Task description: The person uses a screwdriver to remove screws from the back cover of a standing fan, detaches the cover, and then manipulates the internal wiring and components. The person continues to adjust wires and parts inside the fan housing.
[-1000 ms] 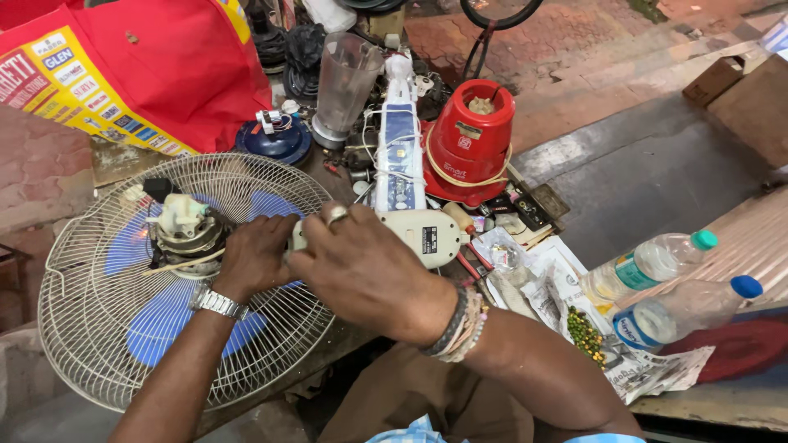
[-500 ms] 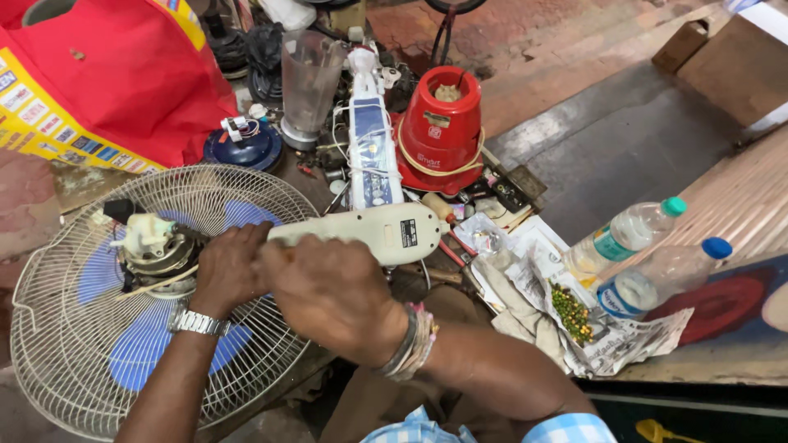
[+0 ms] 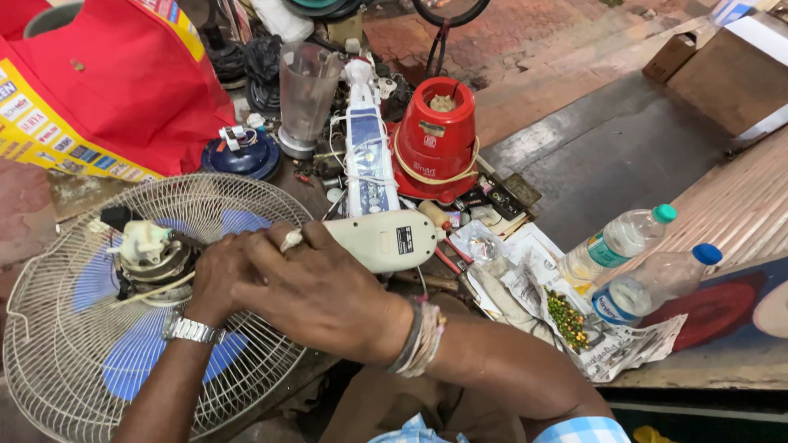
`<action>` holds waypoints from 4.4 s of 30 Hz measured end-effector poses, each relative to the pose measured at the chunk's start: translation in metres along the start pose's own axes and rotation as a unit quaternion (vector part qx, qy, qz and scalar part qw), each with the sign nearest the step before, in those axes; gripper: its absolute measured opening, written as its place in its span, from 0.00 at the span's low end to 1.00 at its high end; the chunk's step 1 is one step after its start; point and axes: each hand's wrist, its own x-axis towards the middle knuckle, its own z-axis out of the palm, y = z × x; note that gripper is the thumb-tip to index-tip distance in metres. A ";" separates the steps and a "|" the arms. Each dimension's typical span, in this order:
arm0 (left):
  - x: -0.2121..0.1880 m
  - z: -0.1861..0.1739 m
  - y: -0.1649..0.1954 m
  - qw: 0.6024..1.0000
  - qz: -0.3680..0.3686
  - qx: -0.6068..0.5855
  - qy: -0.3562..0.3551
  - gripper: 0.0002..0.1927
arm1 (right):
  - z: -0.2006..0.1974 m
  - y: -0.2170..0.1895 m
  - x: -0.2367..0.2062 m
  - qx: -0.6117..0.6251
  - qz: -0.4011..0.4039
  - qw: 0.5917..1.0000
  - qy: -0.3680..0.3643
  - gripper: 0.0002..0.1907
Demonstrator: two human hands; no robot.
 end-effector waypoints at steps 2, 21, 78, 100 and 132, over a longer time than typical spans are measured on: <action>-0.002 -0.002 0.003 0.999 0.029 0.004 0.021 0.32 | -0.002 -0.003 -0.005 0.086 -0.008 0.996 0.007 0.10; -0.020 -0.009 0.024 0.973 0.127 -0.135 0.141 0.17 | -0.001 -0.021 -0.008 0.017 0.150 0.984 -0.099 0.11; -0.014 -0.007 0.029 0.974 0.135 -0.163 0.078 0.11 | 0.013 -0.018 -0.029 0.022 0.047 0.999 -0.006 0.07; -0.019 0.026 0.015 0.983 0.068 -0.064 0.156 0.09 | 0.010 -0.021 -0.019 -0.047 0.114 0.989 -0.075 0.09; -0.011 0.037 -0.011 0.999 0.027 -0.007 -0.047 0.45 | 0.019 -0.028 -0.049 0.075 0.173 0.982 -0.030 0.24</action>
